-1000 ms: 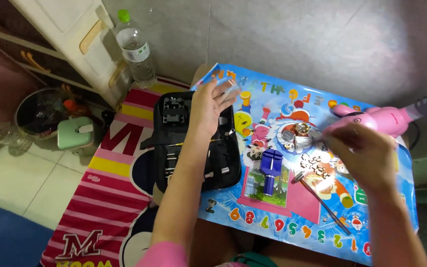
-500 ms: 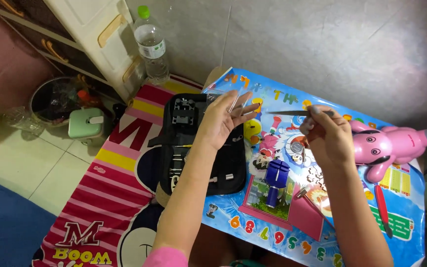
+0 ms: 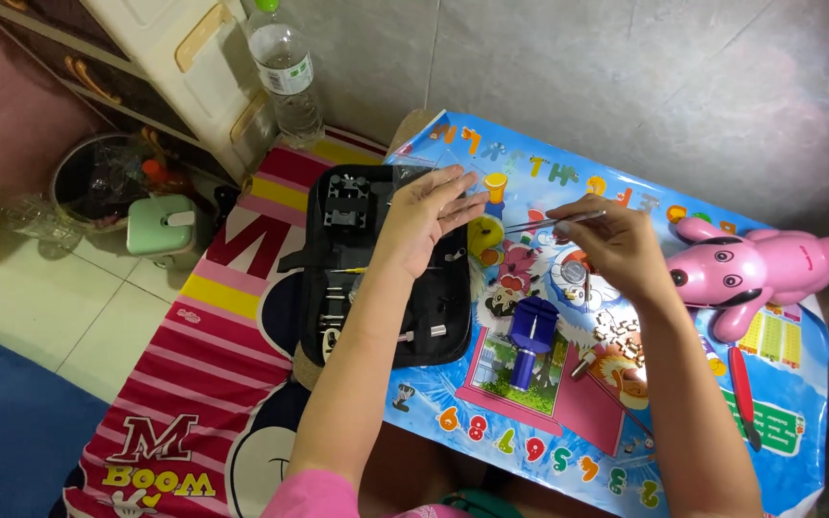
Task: Cleaning and inspecting small watch components using tweezers and a brush on a low table.
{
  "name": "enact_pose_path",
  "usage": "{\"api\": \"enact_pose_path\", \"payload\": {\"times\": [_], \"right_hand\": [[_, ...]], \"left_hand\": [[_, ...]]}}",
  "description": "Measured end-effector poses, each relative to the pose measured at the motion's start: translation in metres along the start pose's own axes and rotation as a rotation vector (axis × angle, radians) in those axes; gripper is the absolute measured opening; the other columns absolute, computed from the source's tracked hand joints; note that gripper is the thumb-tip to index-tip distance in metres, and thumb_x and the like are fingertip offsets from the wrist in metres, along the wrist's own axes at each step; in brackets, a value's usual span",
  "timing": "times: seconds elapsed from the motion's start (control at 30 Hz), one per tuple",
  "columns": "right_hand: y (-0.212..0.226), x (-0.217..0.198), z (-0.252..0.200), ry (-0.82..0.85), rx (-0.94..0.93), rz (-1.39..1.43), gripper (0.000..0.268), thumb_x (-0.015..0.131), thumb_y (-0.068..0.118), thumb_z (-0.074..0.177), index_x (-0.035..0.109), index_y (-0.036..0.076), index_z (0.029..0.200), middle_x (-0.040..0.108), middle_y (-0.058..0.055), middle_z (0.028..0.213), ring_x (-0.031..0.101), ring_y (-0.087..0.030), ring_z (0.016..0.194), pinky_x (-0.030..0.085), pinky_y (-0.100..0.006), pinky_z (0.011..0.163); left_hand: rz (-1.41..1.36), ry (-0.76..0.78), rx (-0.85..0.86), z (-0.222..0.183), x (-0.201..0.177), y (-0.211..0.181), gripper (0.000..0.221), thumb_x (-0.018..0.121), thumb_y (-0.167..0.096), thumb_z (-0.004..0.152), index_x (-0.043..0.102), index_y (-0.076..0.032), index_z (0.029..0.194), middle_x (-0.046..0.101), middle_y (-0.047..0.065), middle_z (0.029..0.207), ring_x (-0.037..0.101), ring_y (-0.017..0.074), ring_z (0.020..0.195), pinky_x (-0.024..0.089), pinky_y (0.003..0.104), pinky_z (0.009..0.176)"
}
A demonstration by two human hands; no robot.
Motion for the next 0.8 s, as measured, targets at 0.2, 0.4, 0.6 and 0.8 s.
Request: {"api": "enact_pose_path", "payload": {"times": [0.2, 0.4, 0.6, 0.8], "right_hand": [[-0.013, 0.013, 0.005, 0.024, -0.022, 0.036, 0.018, 0.068, -0.012, 0.093, 0.073, -0.014, 0.11, 0.069, -0.027, 0.091, 0.071, -0.031, 0.088, 0.06, -0.043, 0.08], [-0.031, 0.018, 0.007, 0.026, -0.024, 0.037, 0.018, 0.069, -0.011, 0.092, 0.075, -0.012, 0.11, 0.071, -0.025, 0.092, 0.071, -0.029, 0.088, 0.062, -0.041, 0.079], [-0.032, 0.018, 0.006, -0.015, -0.003, 0.058, 0.016, 0.066, -0.013, 0.094, 0.075, -0.012, 0.108, 0.07, -0.025, 0.089, 0.07, -0.03, 0.086, 0.061, -0.041, 0.078], [-0.01, 0.0, 0.001, -0.153, -0.015, 0.126, 0.013, 0.068, -0.01, 0.097, 0.074, -0.01, 0.108, 0.069, -0.022, 0.088, 0.069, -0.025, 0.086, 0.062, -0.038, 0.08]], "left_hand": [[-0.005, -0.02, -0.018, 0.004, -0.004, 0.002, 0.046, 0.069, -0.005, 0.096, 0.055, 0.014, 0.136, 0.06, 0.039, 0.131, 0.065, 0.0534, 0.111, 0.063, 0.061, 0.097], [0.005, -0.05, -0.028, 0.002, -0.001, -0.002, 0.044, 0.07, -0.006, 0.095, 0.058, 0.013, 0.133, 0.062, 0.038, 0.128, 0.067, 0.0535, 0.108, 0.063, 0.061, 0.094], [0.007, -0.042, -0.018, 0.006, -0.006, 0.004, 0.041, 0.071, -0.007, 0.094, 0.061, 0.011, 0.129, 0.061, 0.038, 0.129, 0.066, 0.0539, 0.11, 0.062, 0.062, 0.095], [0.064, -0.04, -0.074, 0.001, -0.001, 0.004, 0.032, 0.068, -0.011, 0.096, 0.065, 0.007, 0.122, 0.065, 0.035, 0.125, 0.069, 0.0514, 0.105, 0.063, 0.058, 0.092]]}}
Point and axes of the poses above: each hand's wrist, its own z-axis towards the middle knuckle, its own x-axis out of the palm, y = z × x, the point moved 2 cm from there along z, towards the middle knuckle
